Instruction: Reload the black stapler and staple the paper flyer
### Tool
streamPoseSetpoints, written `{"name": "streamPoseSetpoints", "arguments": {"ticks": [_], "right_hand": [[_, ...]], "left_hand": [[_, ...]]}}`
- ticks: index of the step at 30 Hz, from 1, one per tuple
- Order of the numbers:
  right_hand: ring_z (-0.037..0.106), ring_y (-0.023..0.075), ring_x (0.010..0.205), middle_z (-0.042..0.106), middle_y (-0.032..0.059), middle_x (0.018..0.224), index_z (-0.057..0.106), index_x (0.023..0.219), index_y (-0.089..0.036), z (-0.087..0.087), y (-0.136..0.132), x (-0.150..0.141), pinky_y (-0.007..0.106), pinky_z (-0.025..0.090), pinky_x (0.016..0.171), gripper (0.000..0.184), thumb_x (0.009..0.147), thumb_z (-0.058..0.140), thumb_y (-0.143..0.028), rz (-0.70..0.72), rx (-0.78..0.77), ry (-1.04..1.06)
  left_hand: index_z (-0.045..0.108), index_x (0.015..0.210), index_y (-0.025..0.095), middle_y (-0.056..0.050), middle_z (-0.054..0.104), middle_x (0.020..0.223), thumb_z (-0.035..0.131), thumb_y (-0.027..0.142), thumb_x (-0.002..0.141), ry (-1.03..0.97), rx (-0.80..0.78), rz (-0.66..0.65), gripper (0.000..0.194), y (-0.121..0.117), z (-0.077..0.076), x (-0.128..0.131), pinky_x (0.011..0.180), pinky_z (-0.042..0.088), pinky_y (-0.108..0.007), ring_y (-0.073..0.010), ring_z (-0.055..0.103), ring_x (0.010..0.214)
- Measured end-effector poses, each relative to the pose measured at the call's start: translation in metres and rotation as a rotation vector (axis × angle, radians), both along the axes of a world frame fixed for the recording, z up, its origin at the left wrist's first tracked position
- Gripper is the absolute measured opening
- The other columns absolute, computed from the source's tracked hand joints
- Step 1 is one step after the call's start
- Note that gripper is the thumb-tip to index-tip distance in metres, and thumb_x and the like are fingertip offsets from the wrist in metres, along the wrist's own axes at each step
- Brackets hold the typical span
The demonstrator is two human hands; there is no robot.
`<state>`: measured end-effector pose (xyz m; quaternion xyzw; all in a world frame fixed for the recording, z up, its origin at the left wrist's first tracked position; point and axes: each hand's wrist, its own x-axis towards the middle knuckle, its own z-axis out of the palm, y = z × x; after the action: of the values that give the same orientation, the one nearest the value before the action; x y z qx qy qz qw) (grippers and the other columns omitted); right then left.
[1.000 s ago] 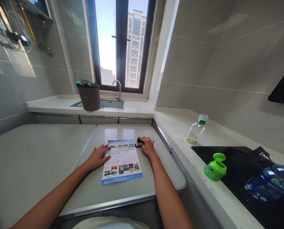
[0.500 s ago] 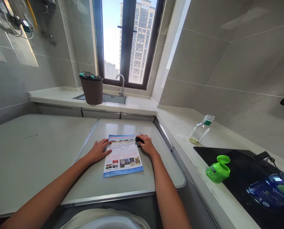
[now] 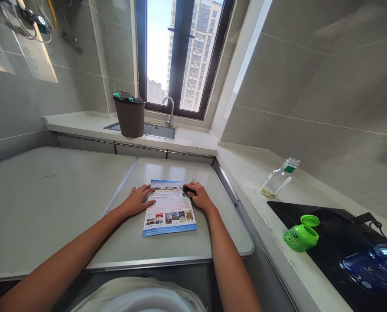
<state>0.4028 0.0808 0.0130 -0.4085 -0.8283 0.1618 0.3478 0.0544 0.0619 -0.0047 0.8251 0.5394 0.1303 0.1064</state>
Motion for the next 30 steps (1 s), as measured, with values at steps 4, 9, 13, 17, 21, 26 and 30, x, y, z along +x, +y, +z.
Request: {"name": "streamPoseSetpoints", "arguments": {"ticks": [4, 9, 13, 17, 21, 26, 30], "right_hand": [[0.060, 0.0246, 0.111, 0.072, 0.0047, 0.120, 0.070, 0.134, -0.032, 0.000, -0.001, -0.004, 0.043, 0.045, 0.104, 0.043, 0.095, 0.061, -0.016, 0.032, 0.006, -0.009], [0.060, 0.0243, 0.110, 0.072, 0.0048, 0.121, 0.068, 0.137, -0.031, -0.002, -0.001, -0.011, 0.044, 0.045, 0.104, 0.044, 0.097, 0.061, -0.016, 0.005, 0.013, -0.029], [0.059, 0.0243, 0.110, 0.072, 0.0052, 0.121, 0.068, 0.138, -0.032, -0.003, -0.002, -0.017, 0.044, 0.044, 0.103, 0.045, 0.097, 0.060, -0.015, -0.030, 0.026, -0.080], [0.058, 0.0252, 0.113, 0.071, 0.0053, 0.124, 0.066, 0.139, -0.032, -0.003, -0.005, -0.023, 0.044, 0.043, 0.102, 0.046, 0.097, 0.059, -0.014, -0.085, 0.027, -0.167], [0.057, 0.0264, 0.116, 0.070, 0.0056, 0.126, 0.066, 0.139, -0.032, -0.002, -0.008, -0.027, 0.045, 0.041, 0.100, 0.047, 0.096, 0.059, -0.013, -0.133, 0.029, -0.245], [0.056, 0.0268, 0.118, 0.070, 0.0059, 0.127, 0.066, 0.138, -0.032, 0.000, -0.011, -0.030, 0.046, 0.039, 0.100, 0.047, 0.096, 0.058, -0.012, -0.153, 0.023, -0.265], [0.056, 0.0270, 0.118, 0.070, 0.0059, 0.126, 0.067, 0.137, -0.033, 0.000, -0.011, -0.030, 0.047, 0.039, 0.100, 0.048, 0.096, 0.057, -0.012, -0.165, 0.021, -0.278]], "left_hand": [[0.050, 0.153, 0.026, -0.016, 0.033, 0.169, 0.054, 0.062, 0.096, 0.024, -0.001, -0.007, 0.067, -0.001, 0.001, 0.002, 0.124, 0.012, -0.072, -0.0383, 0.024, 0.158], [0.052, 0.151, 0.027, -0.016, 0.034, 0.169, 0.056, 0.061, 0.096, 0.033, -0.010, 0.001, 0.065, -0.002, 0.003, 0.003, 0.125, 0.011, -0.071, -0.0379, 0.024, 0.159], [0.051, 0.151, 0.027, -0.016, 0.033, 0.169, 0.054, 0.062, 0.096, 0.039, -0.009, -0.001, 0.065, -0.002, 0.003, 0.003, 0.124, 0.011, -0.072, -0.0376, 0.023, 0.159], [0.051, 0.152, 0.027, -0.016, 0.034, 0.169, 0.055, 0.063, 0.096, 0.029, 0.003, -0.003, 0.066, -0.001, 0.000, 0.003, 0.124, 0.011, -0.073, -0.0383, 0.024, 0.158], [0.052, 0.151, 0.027, -0.017, 0.034, 0.168, 0.055, 0.063, 0.096, 0.025, 0.010, -0.001, 0.066, -0.001, -0.001, 0.003, 0.123, 0.011, -0.074, -0.0392, 0.025, 0.158], [0.051, 0.150, 0.026, -0.017, 0.034, 0.168, 0.054, 0.065, 0.095, 0.020, 0.004, -0.002, 0.067, -0.002, 0.000, 0.002, 0.124, 0.011, -0.072, -0.0378, 0.024, 0.158], [0.052, 0.150, 0.026, -0.017, 0.034, 0.168, 0.054, 0.064, 0.095, 0.013, 0.006, -0.007, 0.067, -0.002, 0.000, 0.002, 0.124, 0.012, -0.073, -0.0383, 0.025, 0.158]]}}
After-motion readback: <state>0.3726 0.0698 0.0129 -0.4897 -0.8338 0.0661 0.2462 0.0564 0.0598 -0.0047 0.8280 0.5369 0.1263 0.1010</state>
